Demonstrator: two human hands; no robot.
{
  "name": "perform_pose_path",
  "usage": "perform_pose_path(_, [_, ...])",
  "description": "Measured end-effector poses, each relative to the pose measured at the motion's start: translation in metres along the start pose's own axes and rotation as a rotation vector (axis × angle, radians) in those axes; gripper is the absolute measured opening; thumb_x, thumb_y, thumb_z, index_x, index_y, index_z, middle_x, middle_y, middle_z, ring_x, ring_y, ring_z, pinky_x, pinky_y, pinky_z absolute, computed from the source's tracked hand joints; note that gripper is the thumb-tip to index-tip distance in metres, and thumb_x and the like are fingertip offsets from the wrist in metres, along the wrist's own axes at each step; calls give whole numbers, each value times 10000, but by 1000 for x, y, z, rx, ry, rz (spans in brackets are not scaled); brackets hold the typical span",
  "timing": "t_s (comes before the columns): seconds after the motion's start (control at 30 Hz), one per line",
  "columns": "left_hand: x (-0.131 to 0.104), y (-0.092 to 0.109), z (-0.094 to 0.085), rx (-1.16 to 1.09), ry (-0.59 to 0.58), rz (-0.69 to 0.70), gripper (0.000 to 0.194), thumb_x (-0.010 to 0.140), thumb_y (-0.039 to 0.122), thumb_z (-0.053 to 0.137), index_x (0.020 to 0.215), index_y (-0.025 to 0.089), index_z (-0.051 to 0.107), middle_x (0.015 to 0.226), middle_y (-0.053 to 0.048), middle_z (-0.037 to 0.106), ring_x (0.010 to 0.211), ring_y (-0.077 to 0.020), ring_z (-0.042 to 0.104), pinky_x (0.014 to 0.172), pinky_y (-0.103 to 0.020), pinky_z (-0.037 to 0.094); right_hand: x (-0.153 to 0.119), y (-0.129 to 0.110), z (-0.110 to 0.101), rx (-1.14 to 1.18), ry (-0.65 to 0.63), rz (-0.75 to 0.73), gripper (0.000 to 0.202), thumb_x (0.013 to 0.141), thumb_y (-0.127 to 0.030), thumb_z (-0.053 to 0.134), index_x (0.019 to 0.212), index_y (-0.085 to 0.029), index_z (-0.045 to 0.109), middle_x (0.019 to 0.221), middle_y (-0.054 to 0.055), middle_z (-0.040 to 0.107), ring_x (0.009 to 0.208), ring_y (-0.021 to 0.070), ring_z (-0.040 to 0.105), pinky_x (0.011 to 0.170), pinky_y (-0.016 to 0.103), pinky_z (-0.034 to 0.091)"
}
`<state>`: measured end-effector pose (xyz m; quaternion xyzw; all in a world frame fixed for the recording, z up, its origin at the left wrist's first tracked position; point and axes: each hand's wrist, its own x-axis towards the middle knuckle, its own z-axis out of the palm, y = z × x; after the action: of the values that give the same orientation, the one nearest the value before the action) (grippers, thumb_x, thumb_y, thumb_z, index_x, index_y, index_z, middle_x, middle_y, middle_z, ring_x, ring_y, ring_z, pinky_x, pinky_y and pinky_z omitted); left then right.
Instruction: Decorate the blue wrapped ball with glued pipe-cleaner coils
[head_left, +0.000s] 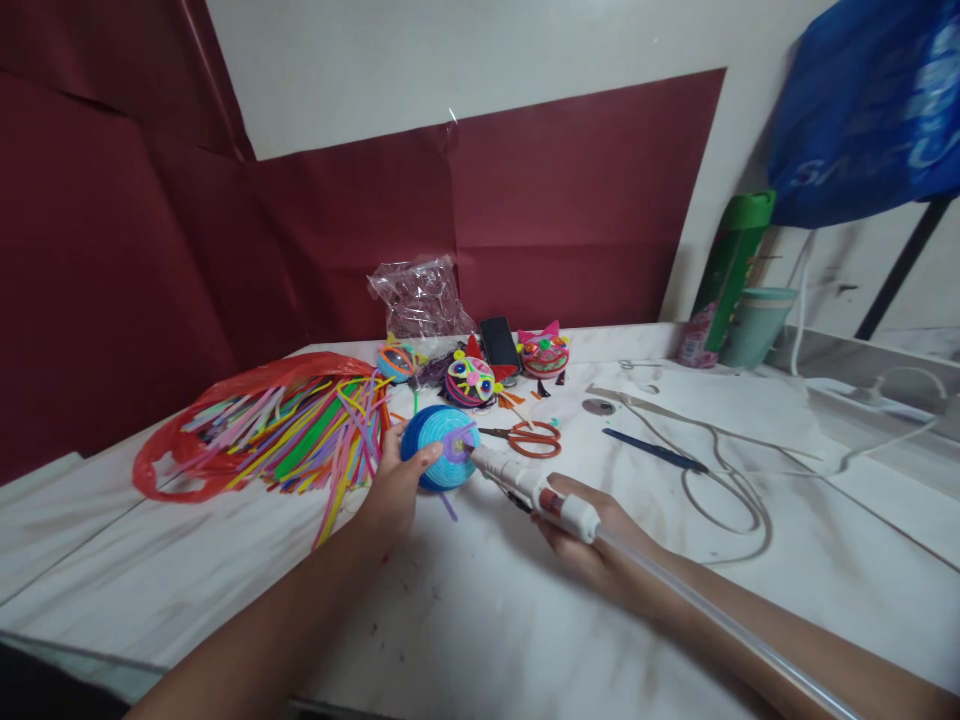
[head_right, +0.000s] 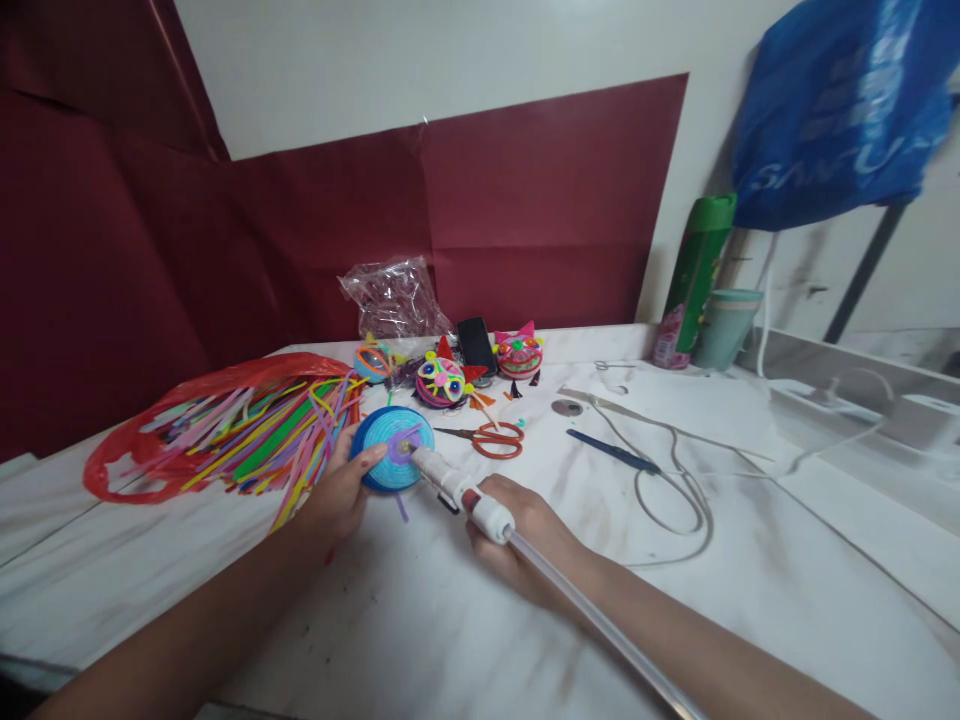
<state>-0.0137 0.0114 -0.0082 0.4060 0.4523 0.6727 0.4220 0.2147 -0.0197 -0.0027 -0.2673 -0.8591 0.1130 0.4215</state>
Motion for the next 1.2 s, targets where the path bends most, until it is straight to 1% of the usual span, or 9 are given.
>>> perform_pose_path(0.07, [0,0,0,7,-19,-20,633,609,297,724,1175,232,449,923,-29,621,783,-164,602,720,-301,482,0,1,2,5,4,-38,133,783,-138,433,685,-212,383,617,-9,471,548,120,484,475,212,393])
perform_pose_path(0.13, [-1,0,0,14,-31,-31,640,612,302,720,1185,231,443,916,-29,618,783,-165,599,718,-304,479,0,2,2,11,-5,-46,139,778,-133,437,678,-211,379,616,-11,467,549,118,479,473,211,390])
perform_pose_path(0.3, [1,-1,-1,16,-36,-11,642,614,308,718,1190,243,443,958,-28,615,812,-164,592,728,-298,471,-2,-3,-1,101,-51,125,121,791,-179,435,674,-208,417,608,-11,479,547,123,494,478,213,403])
perform_pose_path(0.53, [3,1,-4,38,-37,-10,580,646,315,695,1172,239,464,978,-30,613,829,-157,589,738,-275,471,-2,-1,-1,174,-19,219,102,785,-226,419,700,-195,464,632,4,510,561,135,500,503,236,415])
perform_pose_path(0.67, [2,2,-2,28,-47,-17,589,640,312,699,1174,231,463,945,-31,615,803,-160,596,707,-274,477,-1,-1,-1,154,-100,225,91,769,-215,419,692,-195,463,615,-5,488,558,131,486,506,234,403])
perform_pose_path(0.73, [2,2,-1,26,-45,-14,593,632,306,706,1168,225,465,925,-29,617,794,-163,599,700,-275,479,-1,-1,0,154,-114,227,88,771,-219,420,692,-198,453,622,-2,488,576,136,489,517,236,404])
perform_pose_path(0.93, [1,-2,-1,1,-53,-51,571,620,292,717,1132,229,473,917,-27,623,783,-163,605,689,-271,483,-2,-2,1,166,-93,226,99,776,-220,439,678,-206,436,620,-4,474,588,141,489,532,242,402])
perform_pose_path(1.1, [0,2,2,-18,-21,-71,533,621,308,709,1092,224,476,910,-22,620,787,-157,603,693,-266,478,0,-4,-2,133,-68,195,125,789,-234,425,668,-204,435,628,2,470,563,134,470,513,242,390])
perform_pose_path(1.2, [0,4,3,-32,-14,-79,544,607,309,712,1089,221,475,886,-19,627,771,-160,608,679,-269,481,0,-4,-2,128,-53,215,131,791,-235,417,668,-201,442,633,8,478,560,137,474,512,251,392])
